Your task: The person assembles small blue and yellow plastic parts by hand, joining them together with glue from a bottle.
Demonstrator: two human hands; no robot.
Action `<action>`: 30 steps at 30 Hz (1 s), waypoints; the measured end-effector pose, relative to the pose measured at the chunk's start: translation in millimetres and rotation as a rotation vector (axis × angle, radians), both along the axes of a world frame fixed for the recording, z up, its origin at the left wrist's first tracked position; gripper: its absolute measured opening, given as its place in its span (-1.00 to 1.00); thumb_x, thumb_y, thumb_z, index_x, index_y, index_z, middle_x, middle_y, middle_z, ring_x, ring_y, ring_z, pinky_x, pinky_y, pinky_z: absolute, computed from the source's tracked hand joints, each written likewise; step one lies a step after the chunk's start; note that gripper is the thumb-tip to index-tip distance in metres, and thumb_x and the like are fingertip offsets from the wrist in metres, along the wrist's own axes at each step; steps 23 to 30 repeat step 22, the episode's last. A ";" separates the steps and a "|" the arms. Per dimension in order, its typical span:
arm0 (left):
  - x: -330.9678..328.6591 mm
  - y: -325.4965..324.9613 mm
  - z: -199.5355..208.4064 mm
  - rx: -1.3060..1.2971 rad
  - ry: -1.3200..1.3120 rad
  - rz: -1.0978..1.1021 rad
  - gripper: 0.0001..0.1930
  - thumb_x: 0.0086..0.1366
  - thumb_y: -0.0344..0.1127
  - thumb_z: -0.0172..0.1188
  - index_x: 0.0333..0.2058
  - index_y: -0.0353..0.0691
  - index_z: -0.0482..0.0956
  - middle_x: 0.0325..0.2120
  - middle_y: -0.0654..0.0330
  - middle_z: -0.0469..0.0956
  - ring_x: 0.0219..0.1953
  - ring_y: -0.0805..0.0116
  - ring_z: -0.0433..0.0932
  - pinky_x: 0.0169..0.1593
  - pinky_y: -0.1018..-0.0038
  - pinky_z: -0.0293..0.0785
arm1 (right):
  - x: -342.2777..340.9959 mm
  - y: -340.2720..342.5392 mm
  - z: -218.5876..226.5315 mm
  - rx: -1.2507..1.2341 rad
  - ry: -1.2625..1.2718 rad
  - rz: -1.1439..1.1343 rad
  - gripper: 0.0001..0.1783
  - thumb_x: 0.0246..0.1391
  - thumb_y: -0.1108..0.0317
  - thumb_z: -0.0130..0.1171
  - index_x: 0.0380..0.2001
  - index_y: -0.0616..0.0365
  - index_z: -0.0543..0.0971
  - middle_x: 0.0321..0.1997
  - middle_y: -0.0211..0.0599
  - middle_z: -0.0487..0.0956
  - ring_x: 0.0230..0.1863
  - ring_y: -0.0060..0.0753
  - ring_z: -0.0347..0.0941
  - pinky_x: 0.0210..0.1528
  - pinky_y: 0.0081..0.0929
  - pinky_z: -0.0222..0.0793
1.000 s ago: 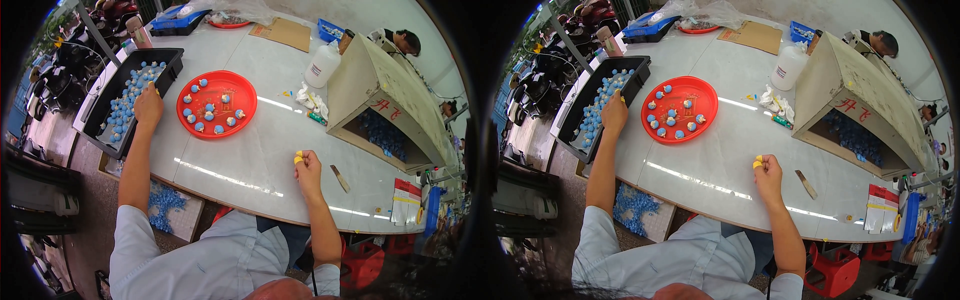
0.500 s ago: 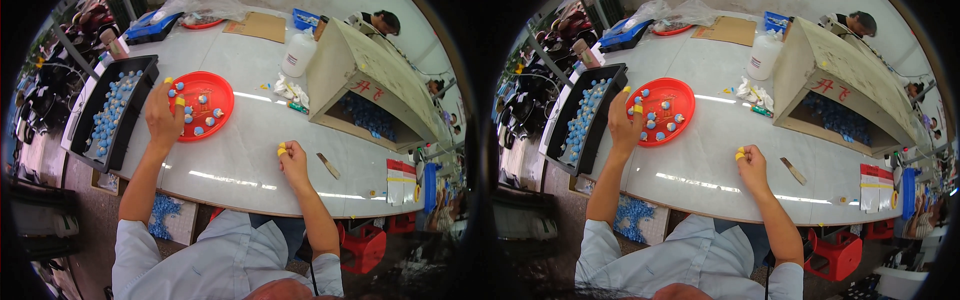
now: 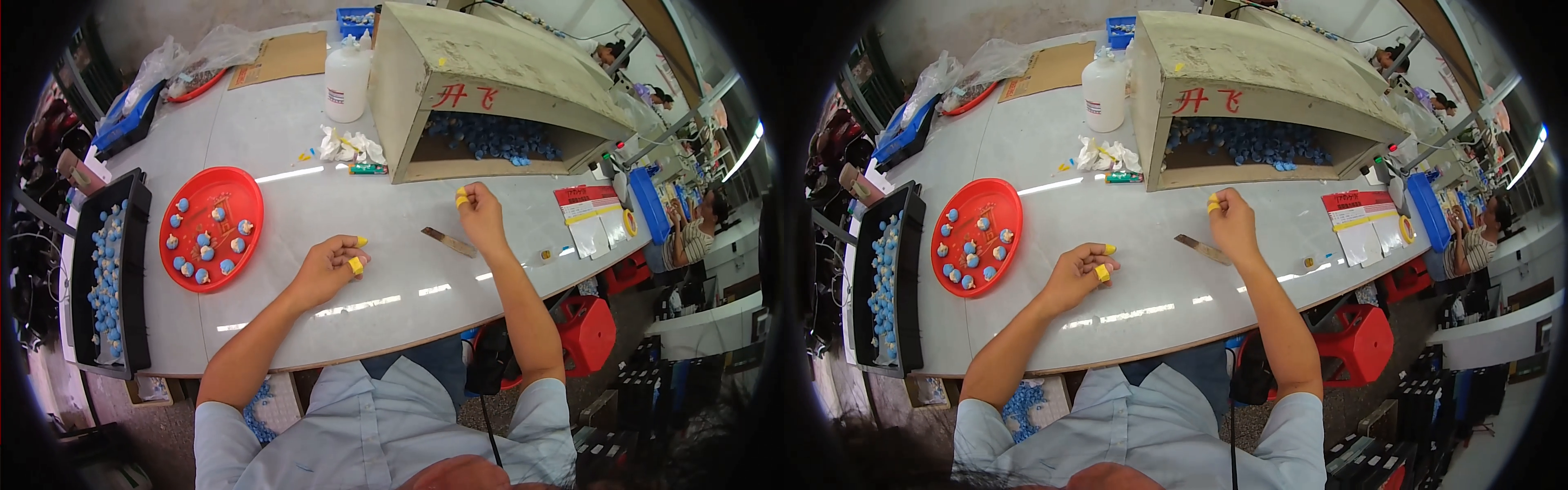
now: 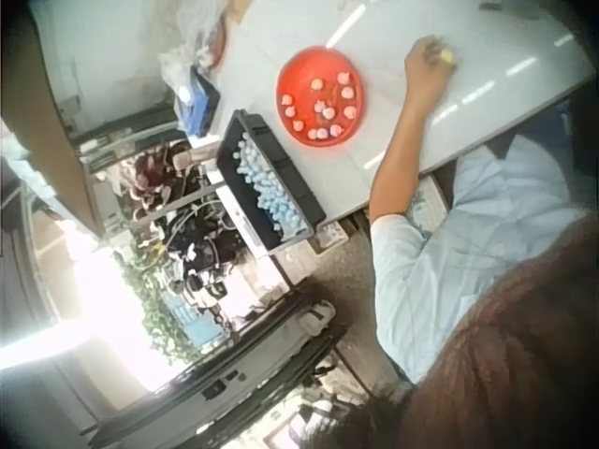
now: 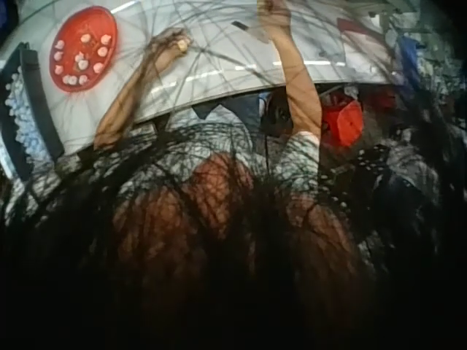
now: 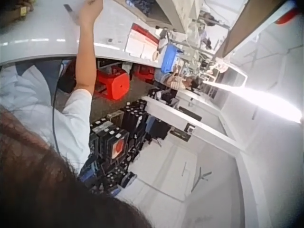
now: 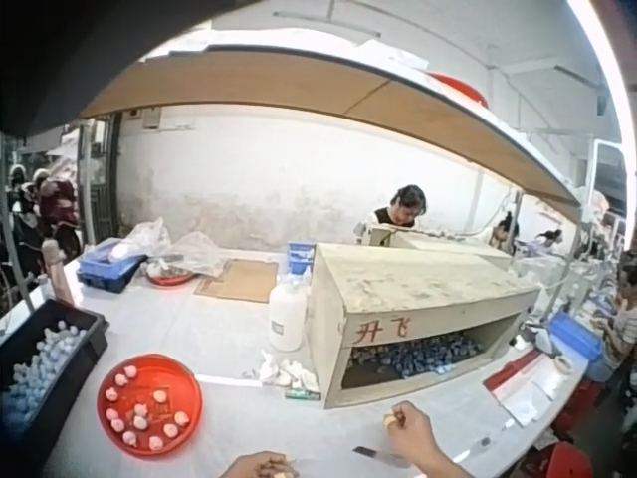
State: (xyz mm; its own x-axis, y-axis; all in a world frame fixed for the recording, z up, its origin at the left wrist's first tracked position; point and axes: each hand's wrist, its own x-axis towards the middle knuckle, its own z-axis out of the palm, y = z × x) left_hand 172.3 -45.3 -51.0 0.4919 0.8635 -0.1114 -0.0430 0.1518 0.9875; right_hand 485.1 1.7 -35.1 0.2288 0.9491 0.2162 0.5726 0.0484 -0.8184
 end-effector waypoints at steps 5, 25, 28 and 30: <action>-2.5 -0.9 -9.0 -0.081 -0.019 0.084 -0.64 0.32 -0.49 0.12 0.06 -0.48 0.38 -0.23 0.15 0.55 -0.24 0.54 0.51 -0.13 0.57 0.51 | 26.8 73.1 10.7 0.161 -0.522 -0.153 -0.77 -0.01 0.51 0.10 -0.21 0.19 0.55 -0.30 -0.10 0.60 -0.26 -0.06 0.55 -0.21 -0.22 0.46; -4.0 -4.9 -21.6 -0.015 -0.015 0.111 -0.63 0.31 -0.53 0.07 0.09 -0.43 0.39 -0.16 0.10 0.56 -0.20 0.51 0.54 -0.10 0.59 0.50 | 38.1 125.5 5.5 0.073 -0.600 -0.200 -0.63 -0.12 0.29 0.27 -0.16 0.11 0.60 -0.17 -0.09 0.64 -0.19 -0.04 0.60 -0.09 -0.19 0.51; -4.0 -4.9 -21.6 -0.015 -0.015 0.111 -0.63 0.31 -0.53 0.07 0.09 -0.43 0.39 -0.16 0.10 0.56 -0.20 0.51 0.54 -0.10 0.59 0.50 | 38.1 125.5 5.5 0.073 -0.600 -0.200 -0.63 -0.12 0.29 0.27 -0.16 0.11 0.60 -0.17 -0.09 0.64 -0.19 -0.04 0.60 -0.09 -0.19 0.51; -4.0 -4.9 -21.6 -0.015 -0.015 0.111 -0.63 0.31 -0.53 0.07 0.09 -0.43 0.39 -0.16 0.10 0.56 -0.20 0.51 0.54 -0.10 0.59 0.50 | 38.1 125.5 5.5 0.073 -0.600 -0.200 -0.63 -0.12 0.29 0.27 -0.16 0.11 0.60 -0.17 -0.09 0.64 -0.19 -0.04 0.60 -0.09 -0.19 0.51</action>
